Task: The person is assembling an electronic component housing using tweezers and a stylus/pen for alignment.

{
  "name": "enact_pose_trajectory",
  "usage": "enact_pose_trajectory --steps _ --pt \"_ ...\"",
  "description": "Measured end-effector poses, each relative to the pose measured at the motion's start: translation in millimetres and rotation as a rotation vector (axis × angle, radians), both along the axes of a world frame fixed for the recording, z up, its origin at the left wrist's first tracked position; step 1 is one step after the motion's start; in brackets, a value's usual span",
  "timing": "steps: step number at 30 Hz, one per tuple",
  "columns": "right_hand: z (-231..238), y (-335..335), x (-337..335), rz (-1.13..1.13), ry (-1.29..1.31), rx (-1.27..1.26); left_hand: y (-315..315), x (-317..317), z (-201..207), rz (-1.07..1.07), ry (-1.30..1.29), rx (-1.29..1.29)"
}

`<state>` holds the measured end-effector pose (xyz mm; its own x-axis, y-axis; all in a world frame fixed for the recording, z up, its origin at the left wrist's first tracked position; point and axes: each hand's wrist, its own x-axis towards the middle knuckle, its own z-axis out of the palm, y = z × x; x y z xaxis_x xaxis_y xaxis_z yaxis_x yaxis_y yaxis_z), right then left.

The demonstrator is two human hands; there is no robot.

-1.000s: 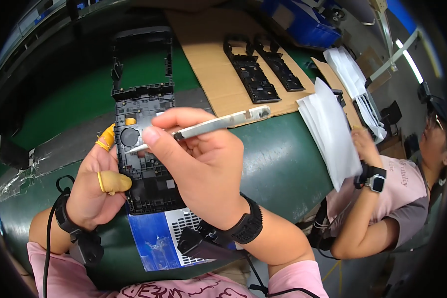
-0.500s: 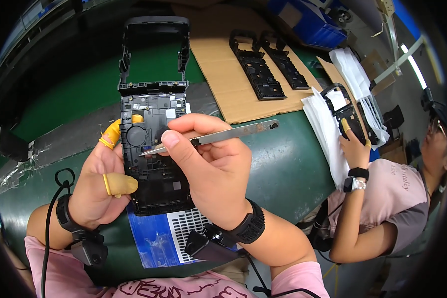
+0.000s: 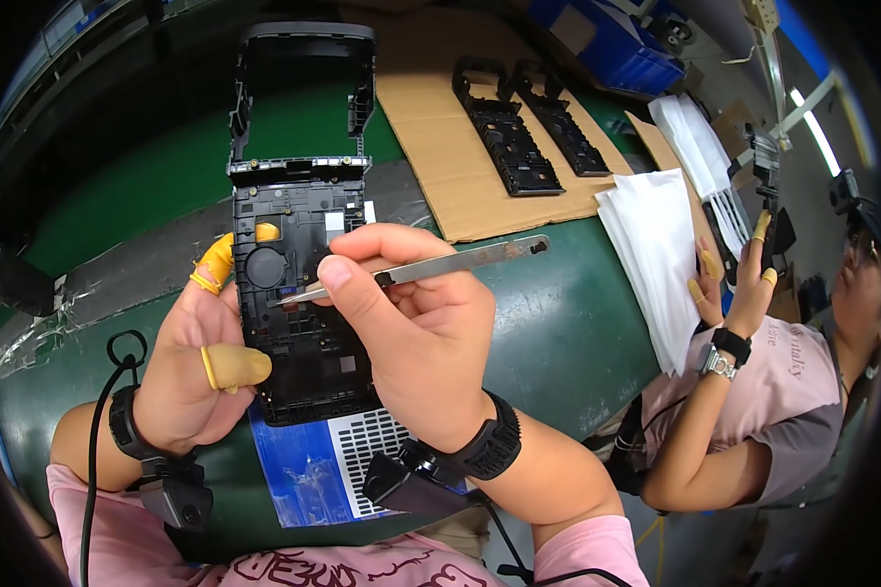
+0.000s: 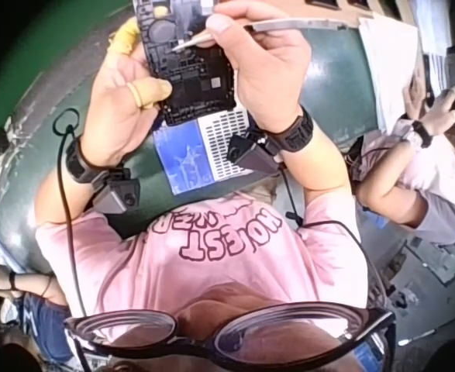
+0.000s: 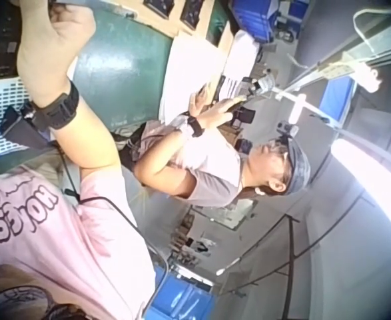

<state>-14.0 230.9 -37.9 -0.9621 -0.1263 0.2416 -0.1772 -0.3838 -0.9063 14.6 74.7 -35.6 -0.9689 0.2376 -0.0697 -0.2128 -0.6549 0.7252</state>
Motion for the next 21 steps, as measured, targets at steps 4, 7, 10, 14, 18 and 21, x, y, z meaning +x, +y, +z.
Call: enact_pose_trajectory --steps 4,7,10,14,18,21 --pt "-0.1 -1.1 0.5 -0.004 -0.003 -0.007 0.2 0.5 -0.3 0.001 0.003 -0.001" --pt "-0.2 -0.2 0.5 -0.008 -0.027 0.015 -0.6 0.7 -1.4 -0.004 0.004 -0.012" --pt "1.0 0.9 -0.9 0.021 -0.051 -0.047 -0.7 0.3 -1.2 -0.001 0.002 0.001" --pt "1.7 -0.7 -0.7 0.016 -0.051 -0.024 -1.5 0.4 -0.6 0.001 -0.008 -0.003" --pt "-1.8 -0.3 1.0 0.02 -0.027 -0.033 0.6 2.7 -2.7 0.023 0.007 -0.025" --pt "-6.6 -0.9 4.7 0.013 0.0 -0.038 0.3 5.9 -7.0 0.007 0.035 -0.033"
